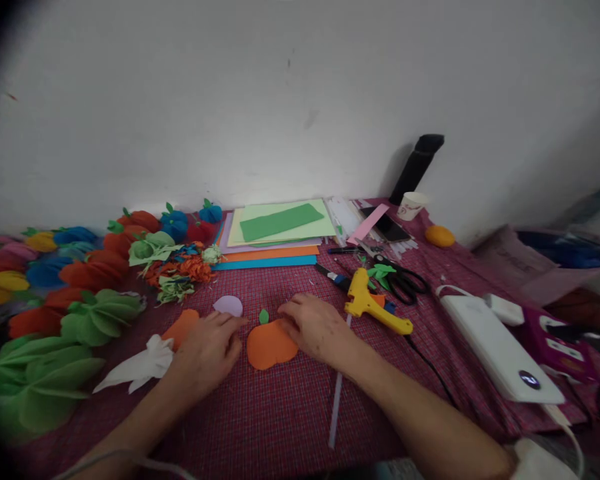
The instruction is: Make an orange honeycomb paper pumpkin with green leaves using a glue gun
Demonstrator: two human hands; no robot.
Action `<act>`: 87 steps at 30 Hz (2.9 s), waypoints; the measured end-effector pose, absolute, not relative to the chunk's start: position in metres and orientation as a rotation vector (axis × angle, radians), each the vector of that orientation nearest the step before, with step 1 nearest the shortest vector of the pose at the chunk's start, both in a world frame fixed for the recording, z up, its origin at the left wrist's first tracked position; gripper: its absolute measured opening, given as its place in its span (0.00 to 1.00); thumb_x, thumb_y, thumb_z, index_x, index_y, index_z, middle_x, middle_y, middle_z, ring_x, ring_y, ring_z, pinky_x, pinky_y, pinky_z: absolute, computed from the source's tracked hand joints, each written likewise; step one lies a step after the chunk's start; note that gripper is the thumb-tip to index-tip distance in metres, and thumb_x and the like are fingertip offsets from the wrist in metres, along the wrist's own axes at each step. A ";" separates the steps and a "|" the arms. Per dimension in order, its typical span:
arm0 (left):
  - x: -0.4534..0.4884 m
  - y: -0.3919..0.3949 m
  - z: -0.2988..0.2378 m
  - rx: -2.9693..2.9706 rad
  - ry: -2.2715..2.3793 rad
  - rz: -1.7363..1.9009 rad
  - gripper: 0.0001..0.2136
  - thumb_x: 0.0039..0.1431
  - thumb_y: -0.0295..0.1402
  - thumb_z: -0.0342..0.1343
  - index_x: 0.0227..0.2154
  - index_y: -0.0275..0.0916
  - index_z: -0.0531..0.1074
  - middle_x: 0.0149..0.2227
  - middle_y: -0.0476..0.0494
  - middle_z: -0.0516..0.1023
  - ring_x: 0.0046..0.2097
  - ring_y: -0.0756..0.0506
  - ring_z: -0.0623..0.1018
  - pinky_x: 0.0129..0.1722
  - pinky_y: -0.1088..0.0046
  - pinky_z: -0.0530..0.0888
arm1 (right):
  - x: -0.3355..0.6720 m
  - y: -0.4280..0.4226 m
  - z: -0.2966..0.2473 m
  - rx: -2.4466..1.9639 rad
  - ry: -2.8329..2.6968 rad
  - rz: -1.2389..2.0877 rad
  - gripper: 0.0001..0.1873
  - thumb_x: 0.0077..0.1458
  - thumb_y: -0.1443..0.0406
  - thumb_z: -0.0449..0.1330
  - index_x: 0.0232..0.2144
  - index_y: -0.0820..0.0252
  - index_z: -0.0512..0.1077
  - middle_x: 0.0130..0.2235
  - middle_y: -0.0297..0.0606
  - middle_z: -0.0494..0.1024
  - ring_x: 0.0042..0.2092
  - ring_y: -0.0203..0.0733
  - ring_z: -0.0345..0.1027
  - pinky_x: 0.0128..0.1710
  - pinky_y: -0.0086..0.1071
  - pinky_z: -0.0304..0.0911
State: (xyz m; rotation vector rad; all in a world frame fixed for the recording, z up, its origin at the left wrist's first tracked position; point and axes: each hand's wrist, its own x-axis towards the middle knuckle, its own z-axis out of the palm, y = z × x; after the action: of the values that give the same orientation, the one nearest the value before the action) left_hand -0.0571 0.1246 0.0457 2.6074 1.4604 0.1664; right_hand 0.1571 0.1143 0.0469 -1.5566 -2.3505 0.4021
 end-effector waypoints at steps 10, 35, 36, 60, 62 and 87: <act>-0.052 0.117 0.041 2.602 1.406 0.126 0.13 0.56 0.31 0.45 0.41 0.40 0.71 0.36 0.42 0.72 0.42 0.42 0.69 0.42 0.64 0.63 | 0.157 0.109 0.042 -1.572 -2.480 0.475 0.30 0.40 0.57 0.66 0.47 0.60 0.69 0.41 0.42 0.71 0.44 0.48 0.64 0.42 0.37 0.60; -0.048 0.116 0.044 2.541 1.417 0.116 0.21 0.51 0.44 0.53 0.47 0.40 0.67 0.43 0.41 0.72 0.46 0.39 0.69 0.46 0.60 0.63 | 0.157 0.110 0.038 -1.539 -2.449 0.501 0.29 0.41 0.61 0.66 0.47 0.60 0.67 0.43 0.41 0.69 0.45 0.46 0.62 0.45 0.37 0.59; -0.049 0.116 0.043 2.540 1.408 0.119 0.21 0.51 0.44 0.53 0.47 0.40 0.67 0.44 0.41 0.72 0.46 0.39 0.69 0.46 0.60 0.63 | 0.157 0.110 0.039 -1.543 -2.453 0.512 0.29 0.41 0.61 0.66 0.47 0.60 0.67 0.43 0.41 0.69 0.45 0.46 0.62 0.44 0.37 0.59; -0.057 0.119 0.047 2.554 1.226 0.067 0.25 0.47 0.42 0.58 0.49 0.42 0.66 0.46 0.43 0.71 0.47 0.40 0.68 0.48 0.62 0.64 | 0.161 0.106 0.050 -1.468 -2.541 0.614 0.34 0.39 0.60 0.68 0.50 0.59 0.65 0.44 0.42 0.68 0.46 0.47 0.62 0.45 0.37 0.59; -0.057 0.120 0.048 2.565 1.219 0.058 0.23 0.49 0.42 0.57 0.48 0.42 0.66 0.46 0.43 0.71 0.47 0.40 0.69 0.47 0.61 0.64 | 0.161 0.107 0.050 -1.454 -2.546 0.618 0.33 0.42 0.60 0.67 0.51 0.59 0.65 0.45 0.42 0.68 0.46 0.47 0.62 0.46 0.38 0.59; -0.061 0.123 0.049 2.608 1.159 0.040 0.22 0.49 0.41 0.58 0.48 0.43 0.68 0.44 0.44 0.72 0.46 0.40 0.68 0.46 0.61 0.64 | 0.158 0.112 0.056 -1.224 -2.561 0.533 0.11 0.54 0.73 0.51 0.32 0.58 0.73 0.43 0.37 0.73 0.42 0.39 0.67 0.39 0.31 0.60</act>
State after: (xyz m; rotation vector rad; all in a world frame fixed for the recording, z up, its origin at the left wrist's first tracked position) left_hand -0.0612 0.1233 0.0486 2.6081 1.1594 0.0405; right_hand 0.1577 0.1119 0.0558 -1.2238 -2.5611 0.5329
